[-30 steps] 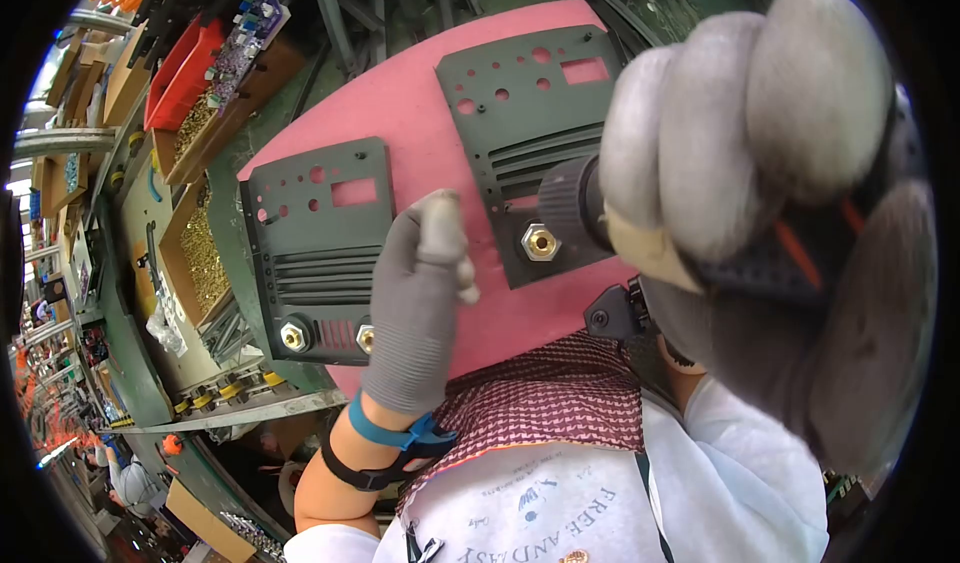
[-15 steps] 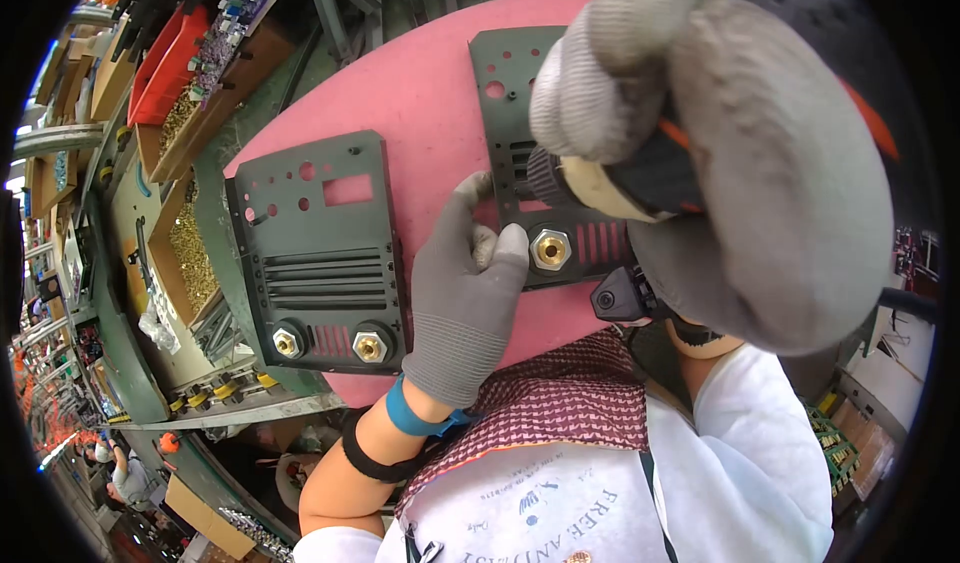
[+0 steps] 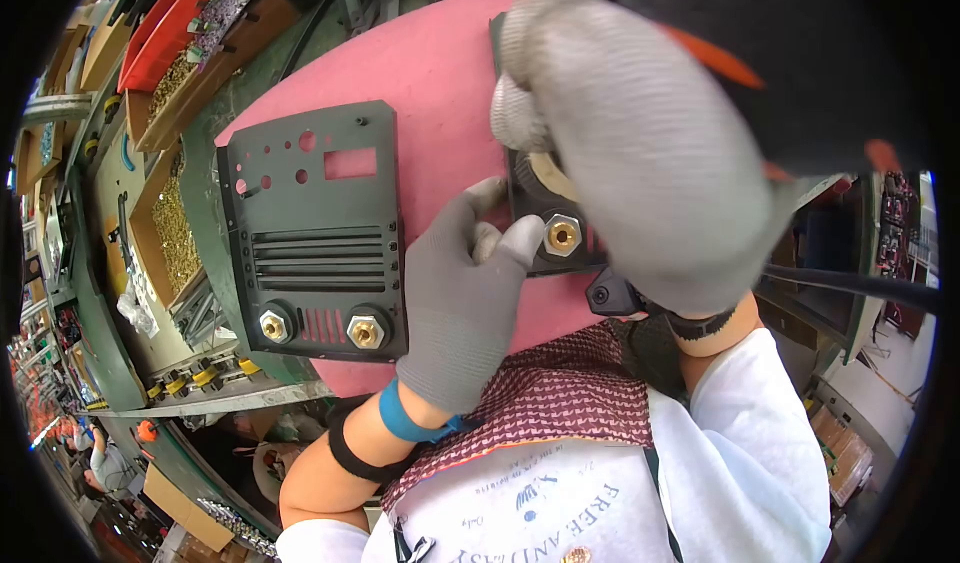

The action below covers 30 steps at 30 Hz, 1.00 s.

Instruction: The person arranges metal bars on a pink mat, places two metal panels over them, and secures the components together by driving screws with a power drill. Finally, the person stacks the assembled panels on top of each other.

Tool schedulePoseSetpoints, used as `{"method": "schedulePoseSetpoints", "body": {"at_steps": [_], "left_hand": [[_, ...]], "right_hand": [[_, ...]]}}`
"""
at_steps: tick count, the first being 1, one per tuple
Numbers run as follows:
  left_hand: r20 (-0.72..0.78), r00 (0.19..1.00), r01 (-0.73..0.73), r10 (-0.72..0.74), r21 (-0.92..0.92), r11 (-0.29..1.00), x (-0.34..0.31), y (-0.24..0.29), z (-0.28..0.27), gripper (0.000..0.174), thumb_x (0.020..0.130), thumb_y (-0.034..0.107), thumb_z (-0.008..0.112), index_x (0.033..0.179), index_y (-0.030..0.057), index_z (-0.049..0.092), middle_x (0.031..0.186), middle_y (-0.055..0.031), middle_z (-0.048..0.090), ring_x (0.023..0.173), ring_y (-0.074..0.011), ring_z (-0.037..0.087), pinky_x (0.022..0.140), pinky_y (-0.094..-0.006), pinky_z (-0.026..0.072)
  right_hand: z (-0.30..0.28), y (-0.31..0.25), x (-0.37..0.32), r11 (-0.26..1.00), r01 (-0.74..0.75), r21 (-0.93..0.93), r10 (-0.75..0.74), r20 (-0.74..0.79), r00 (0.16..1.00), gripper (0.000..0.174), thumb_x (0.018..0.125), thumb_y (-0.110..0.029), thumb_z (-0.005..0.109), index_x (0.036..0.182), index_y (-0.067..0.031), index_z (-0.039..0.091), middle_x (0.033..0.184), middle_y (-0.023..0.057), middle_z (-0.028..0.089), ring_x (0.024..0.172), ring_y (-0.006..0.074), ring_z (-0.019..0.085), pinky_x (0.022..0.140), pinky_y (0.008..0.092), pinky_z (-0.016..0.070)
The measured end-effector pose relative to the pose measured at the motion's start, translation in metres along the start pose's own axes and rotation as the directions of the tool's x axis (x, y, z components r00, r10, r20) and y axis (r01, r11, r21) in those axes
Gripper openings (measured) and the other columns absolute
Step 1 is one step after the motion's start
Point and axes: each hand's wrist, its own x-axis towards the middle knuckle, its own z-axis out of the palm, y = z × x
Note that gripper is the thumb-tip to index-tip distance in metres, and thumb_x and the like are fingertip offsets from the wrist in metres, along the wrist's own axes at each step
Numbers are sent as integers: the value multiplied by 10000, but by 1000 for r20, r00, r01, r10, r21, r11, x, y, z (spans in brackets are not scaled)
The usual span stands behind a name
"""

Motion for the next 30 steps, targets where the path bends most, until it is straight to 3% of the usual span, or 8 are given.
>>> {"method": "schedulePoseSetpoints", "body": {"at_steps": [9,13,15,17,18,20,24,30], "left_hand": [[112,990,88,-87,-10,996,4,0,-8,443,874,117,621,1245,-96,508,763,12,504,675,-53,473,619,-213,427],[25,995,-96,93,142,985,0,5,-14,386,931,101,517,1259,-98,477,926,-63,573,798,-93,560,718,-234,487],[249,966,151,-68,-331,931,7,11,-27,353,976,84,407,1270,-107,453,1062,-145,576,905,-154,600,819,-283,524],[294,955,149,-43,-350,925,10,11,-30,344,1002,83,359,1274,-112,441,1101,-176,567,921,-180,607,847,-311,534],[264,964,122,-12,-401,908,11,12,-29,349,1005,91,367,1281,-112,435,1114,-181,568,930,-185,610,842,-311,536],[228,973,82,32,-477,875,14,14,-28,351,1018,159,423,1260,-94,453,1126,-194,578,930,-192,625,794,-300,548],[430,902,289,-22,-568,770,21,22,-36,366,995,311,534,1145,-23,525,1007,-109,605,805,-141,606,689,-274,521],[451,892,239,31,-528,815,25,14,-40,328,992,321,535,1099,13,570,952,-47,617,766,-99,582,640,-227,480]], "right_hand": [[26,0,11,997,82,9,-82,0,997,397,890,-58,430,1278,9,383,767,54,443,533,100,414,488,261,389],[10,-15,6,999,-13,42,10,72,997,305,881,-90,447,1177,-19,418,765,45,446,570,101,426,516,246,380],[2,-23,4,997,-51,55,45,106,993,260,877,-106,456,1126,-33,435,765,40,447,588,102,432,531,239,376],[0,-29,6,994,-88,65,79,133,988,216,873,-121,464,1075,-47,452,764,36,448,606,103,438,545,231,372],[3,-26,6,970,233,66,-230,-51,972,150,860,-144,514,985,-71,476,735,28,462,614,103,443,538,217,355],[1,-40,6,991,91,97,-88,-36,995,110,847,-143,556,889,-87,472,710,20,472,601,101,447,544,230,368],[3,-49,2,987,120,110,-121,3,993,103,846,-137,556,878,-90,470,710,20,471,601,101,444,547,231,370],[-11,-47,8,976,134,169,-148,75,986,96,846,-129,554,863,-94,466,710,20,470,601,101,440,551,232,372]]}}
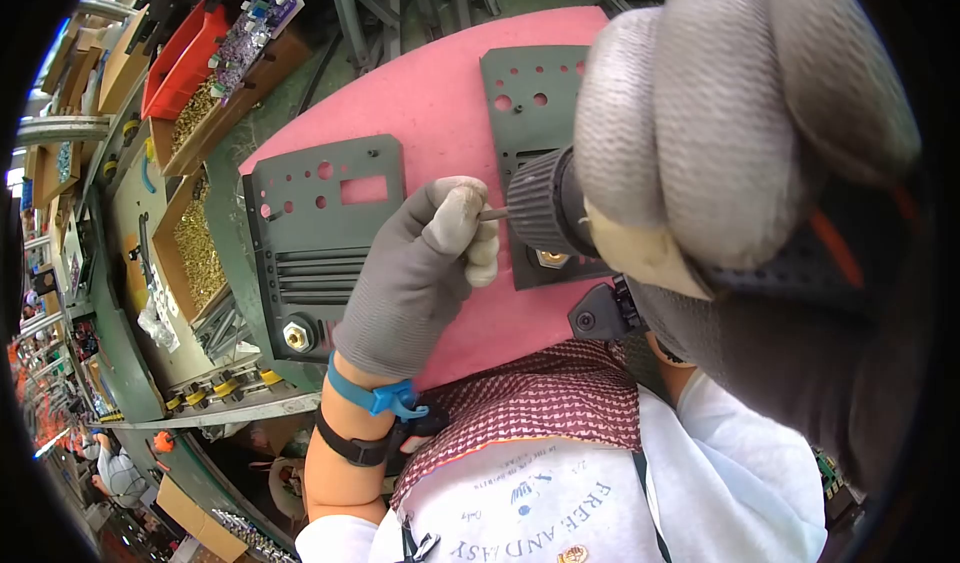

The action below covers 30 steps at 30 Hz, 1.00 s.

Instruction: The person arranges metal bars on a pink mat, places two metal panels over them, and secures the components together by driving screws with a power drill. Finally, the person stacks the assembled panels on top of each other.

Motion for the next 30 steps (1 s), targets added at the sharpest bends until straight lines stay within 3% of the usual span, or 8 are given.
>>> {"method": "schedulePoseSetpoints", "body": {"at_steps": [4,10,19,21,27,30], "left_hand": [[-176,980,66,-97,-176,982,-4,17,21,342,987,348,533,1094,26,577,944,-39,630,715,-91,566,604,-214,451],[79,987,159,-143,-272,949,-1,5,2,382,981,402,508,1082,42,585,874,-14,638,650,-74,528,564,-205,413],[73,982,184,-173,-182,966,-3,5,6,415,976,458,490,1037,58,585,737,17,557,564,-74,425,533,-209,351],[4,981,191,-192,-114,975,-3,9,11,420,976,466,489,1024,60,588,700,22,524,550,-69,400,527,-209,336],[52,968,245,-245,-4,969,-1,8,7,476,979,507,458,952,58,612,696,26,519,551,-65,406,523,-205,345],[-3,985,174,-174,38,984,2,8,14,545,979,530,440,1050,22,624,700,35,514,567,-57,419,525,-197,354]], "right_hand": [[-2,-2,2,999,10,31,-11,54,998,94,846,-123,554,853,-97,463,710,20,469,601,101,437,554,232,374],[7,6,9,997,16,80,-26,126,992,94,846,-114,552,837,-102,460,710,20,468,601,102,432,558,233,376],[-20,-2,5,987,6,161,-43,228,973,102,845,-100,550,814,-108,454,710,20,466,601,102,426,564,235,380],[-31,2,-1,984,2,176,-47,249,967,104,845,-97,550,809,-110,453,710,20,465,601,102,424,566,235,380],[-22,15,11,974,-9,225,-63,310,949,115,845,-88,549,794,-114,449,710,20,464,602,102,420,570,236,383],[-39,10,3,969,-18,248,-69,339,938,121,845,-84,548,786,-117,447,710,20,463,602,102,417,572,237,384]]}}
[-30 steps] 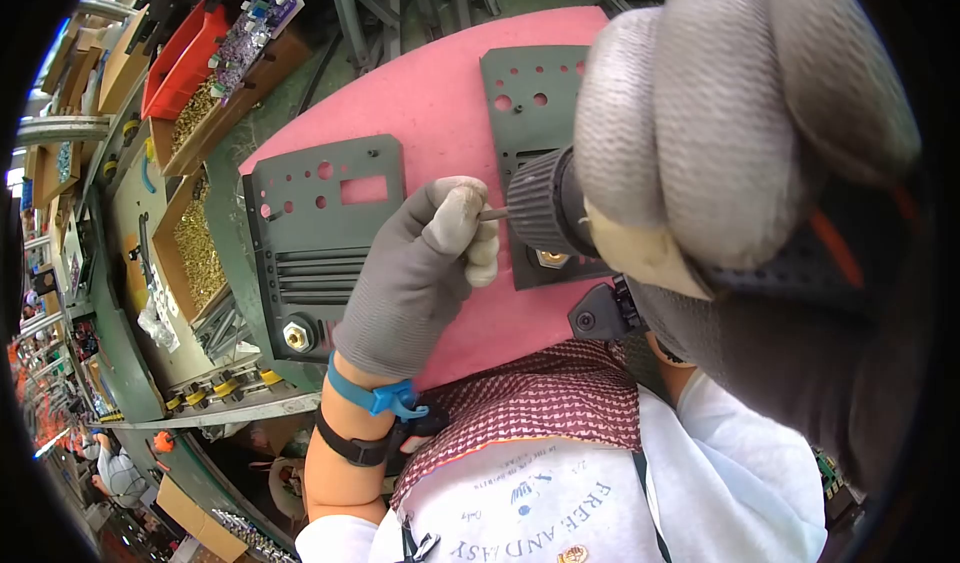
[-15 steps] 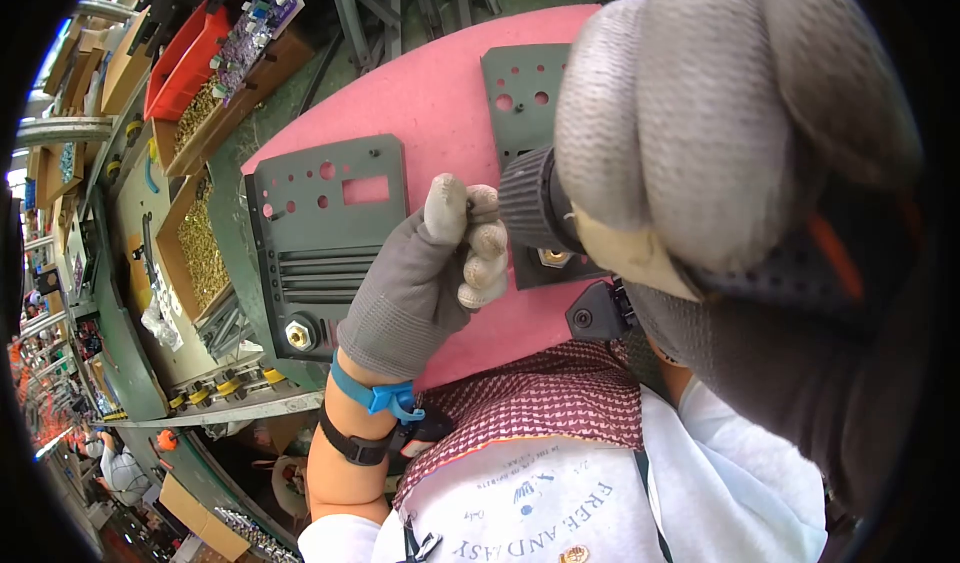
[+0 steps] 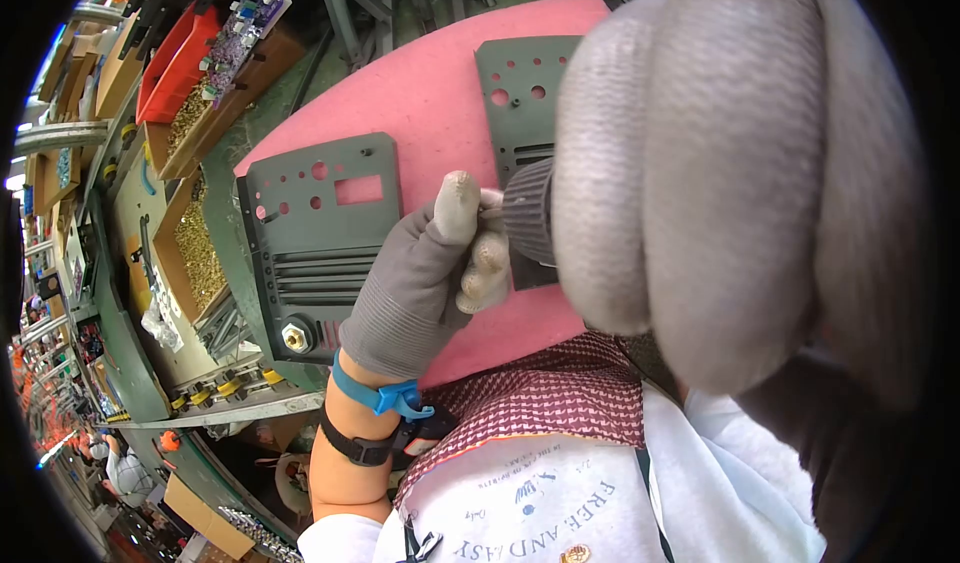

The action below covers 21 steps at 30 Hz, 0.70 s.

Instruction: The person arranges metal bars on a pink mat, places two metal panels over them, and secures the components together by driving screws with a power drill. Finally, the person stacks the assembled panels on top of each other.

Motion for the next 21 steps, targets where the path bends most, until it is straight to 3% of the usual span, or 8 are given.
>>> {"method": "schedulePoseSetpoints", "body": {"at_steps": [3,4,6,8,9,11,13,21], "left_hand": [[-253,940,-183,229,193,964,0,-9,-2,526,974,486,509,1148,5,631,719,30,539,569,-11,423,498,-166,346],[-357,917,-95,177,236,967,-1,-4,2,500,957,366,593,1273,-19,553,712,36,474,599,-36,411,541,-189,378],[-369,890,-100,268,415,904,3,-22,17,504,929,277,624,1315,-24,505,710,31,436,616,-56,407,566,-208,394],[-310,855,-163,415,599,784,11,-39,19,607,842,95,679,1370,-57,422,717,51,345,643,-51,370,615,-195,392],[-314,854,-161,414,597,786,13,-42,16,607,842,95,679,1370,-57,422,717,51,345,643,-51,370,615,-195,392],[-331,860,-133,388,590,797,16,-44,15,551,860,88,637,1359,-45,444,707,47,350,647,-56,369,614,-202,390],[-331,851,-140,407,605,784,16,-44,15,532,863,85,627,1349,-46,455,701,45,350,645,-57,368,610,-209,389],[-360,831,-115,425,635,764,15,-45,18,463,879,98,616,1300,-54,499,683,36,361,637,-59,372,598,-224,380]], "right_hand": [[-4,0,-4,1000,-5,24,4,28,1000,128,844,-80,548,779,-119,445,710,20,462,602,102,415,574,237,385],[9,3,0,1000,-7,22,6,23,1000,128,844,-80,548,779,-119,445,710,20,462,602,102,415,574,237,385],[48,13,14,980,-118,-160,2,-585,811,106,865,-81,492,775,-122,455,709,11,421,615,103,398,568,231,366],[33,16,5,965,-83,-249,-60,-515,855,71,876,-104,460,807,-111,474,721,11,406,630,104,400,569,235,358],[25,16,1,940,-36,-340,-122,-433,893,85,887,-127,428,839,-100,493,734,11,391,645,105,403,570,239,350],[23,15,0,932,-199,-302,66,-399,915,167,897,-151,368,908,-93,524,786,21,394,674,111,411,579,254,344],[26,24,-1,928,-87,-363,-120,-512,851,166,898,-137,368,926,-76,519,829,36,393,679,115,414,592,263,350],[22,31,-2,950,-121,-287,-10,-416,910,139,929,-147,362,900,-46,454,830,40,375,692,116,418,636,292,360]]}}
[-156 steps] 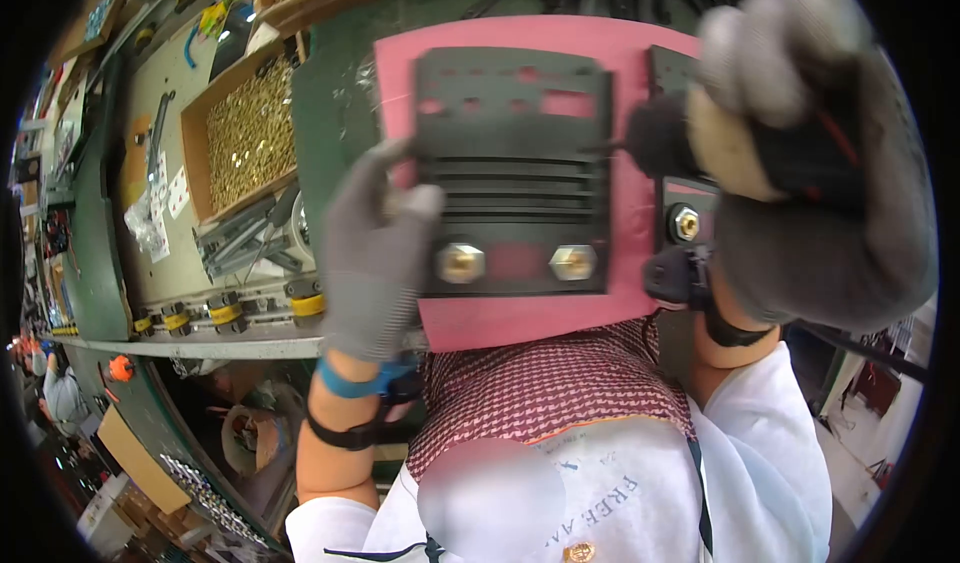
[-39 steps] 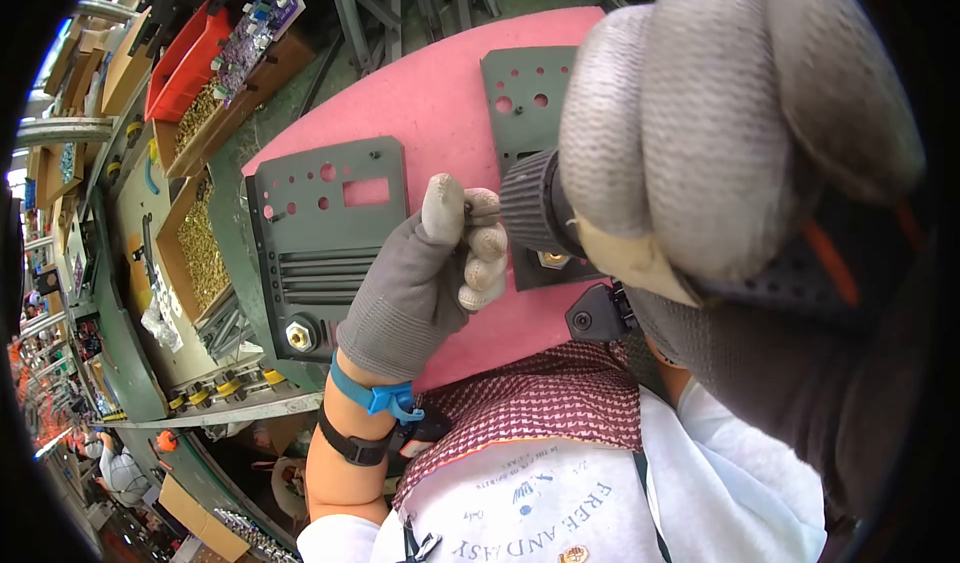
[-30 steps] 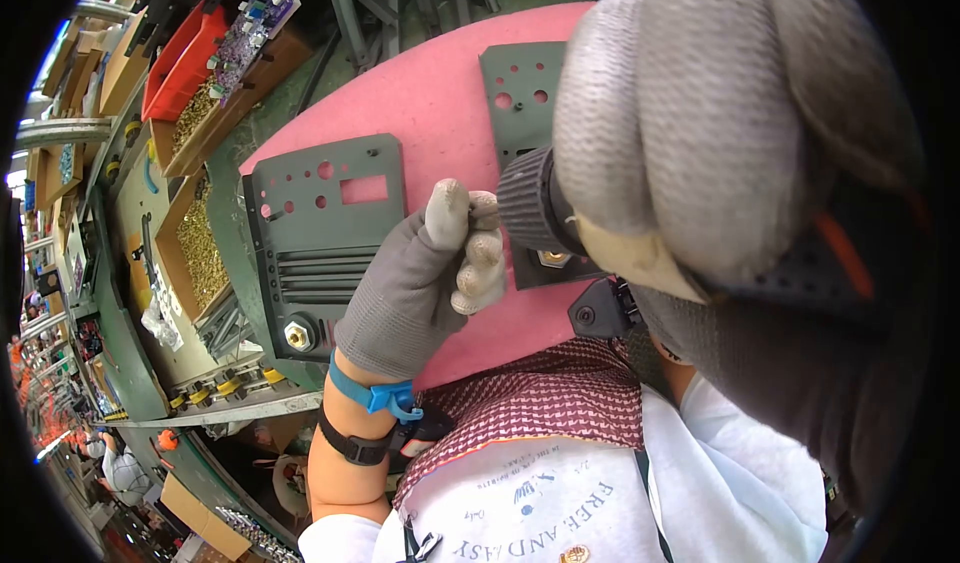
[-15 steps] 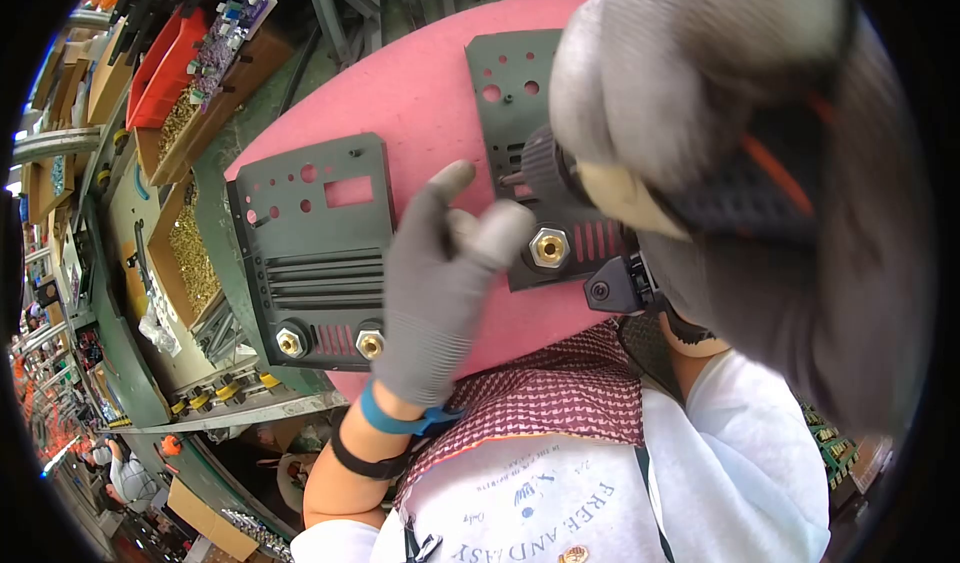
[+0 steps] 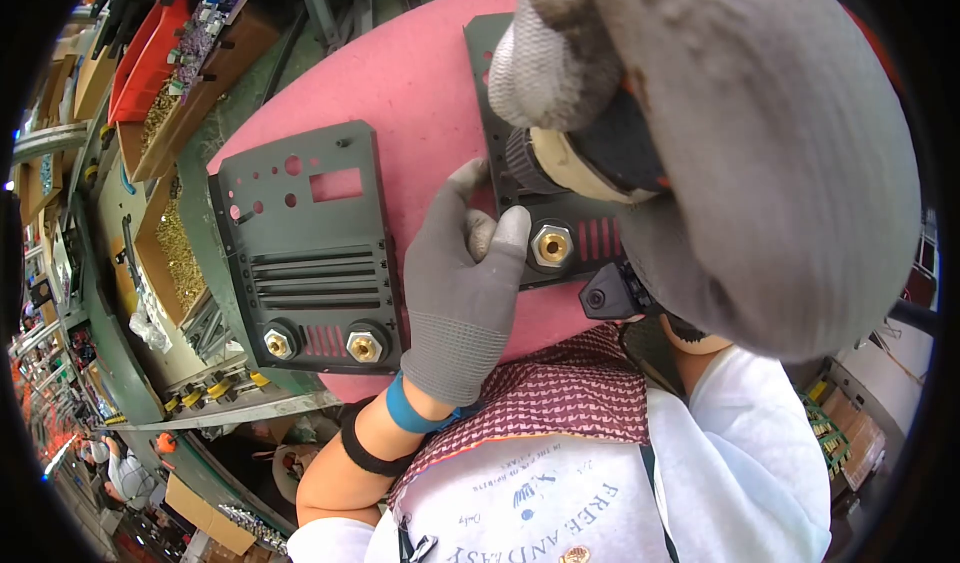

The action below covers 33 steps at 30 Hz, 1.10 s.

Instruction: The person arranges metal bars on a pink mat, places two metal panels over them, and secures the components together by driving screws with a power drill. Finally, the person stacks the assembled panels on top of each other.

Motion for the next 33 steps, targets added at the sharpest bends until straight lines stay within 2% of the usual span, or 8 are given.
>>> {"method": "schedulePoseSetpoints", "body": {"at_steps": [3,5,9,12,22,24,28,33], "left_hand": [[-18,1000,-9,9,7,1000,0,-1,0,454,883,103,623,1290,-57,504,682,40,360,639,-59,368,595,-222,375],[-14,1000,5,-5,-25,1000,-1,0,0,452,883,107,630,1287,-55,508,684,44,360,636,-59,364,591,-222,373],[-27,1000,0,-1,-42,999,-3,1,0,451,877,110,645,1276,-55,514,684,44,359,636,-57,359,591,-221,372],[-51,999,15,-17,-40,999,-5,3,0,434,865,110,663,1243,-60,534,688,43,366,640,-53,366,585,-222,371],[-16,998,64,-67,-135,989,5,0,-1,385,818,63,660,1155,-97,564,660,34,411,622,-51,415,580,-224,403],[-21,998,50,-54,-151,987,5,-1,-1,383,813,61,659,1150,-97,566,657,31,417,620,-53,422,578,-228,406],[-25,999,42,-46,-141,989,4,-3,-1,381,811,66,661,1147,-89,568,666,25,419,628,-62,422,587,-235,408],[43,998,38,-35,-85,996,1,2,-9,441,817,89,661,1205,-75,532,762,-1,486,696,-68,464,646,-229,432]], "right_hand": [[0,2,-1,995,-48,-92,53,52,997,142,935,-152,363,906,-52,459,831,39,376,695,119,417,642,292,357],[7,3,-5,998,-47,-51,42,-97,994,140,936,-160,365,914,-64,465,837,39,376,695,122,413,645,293,353],[1,7,-4,999,-17,-48,16,-22,1000,133,932,-160,366,920,-76,468,844,39,377,700,121,416,649,291,353],[5,4,-2,995,-80,-63,73,-103,992,129,924,-150,363,908,-74,467,848,39,376,707,120,425,647,292,354],[10,20,6,993,-12,-115,17,39,999,138,921,-127,360,868,-37,451,808,41,426,611,106,411,563,264,357],[16,14,11,963,-190,-190,212,103,972,123,917,-111,364,871,-33,448,775,32,420,587,100,404,536,249,346],[27,21,4,984,-79,-160,70,-57,996,111,920,-107,387,866,-27,443,726,13,403,572,88,414,501,228,351],[27,10,-2,994,-40,-102,32,-76,997,123,899,-152,425,878,-33,445,724,13,403,617,100,412,540,239,351]]}}
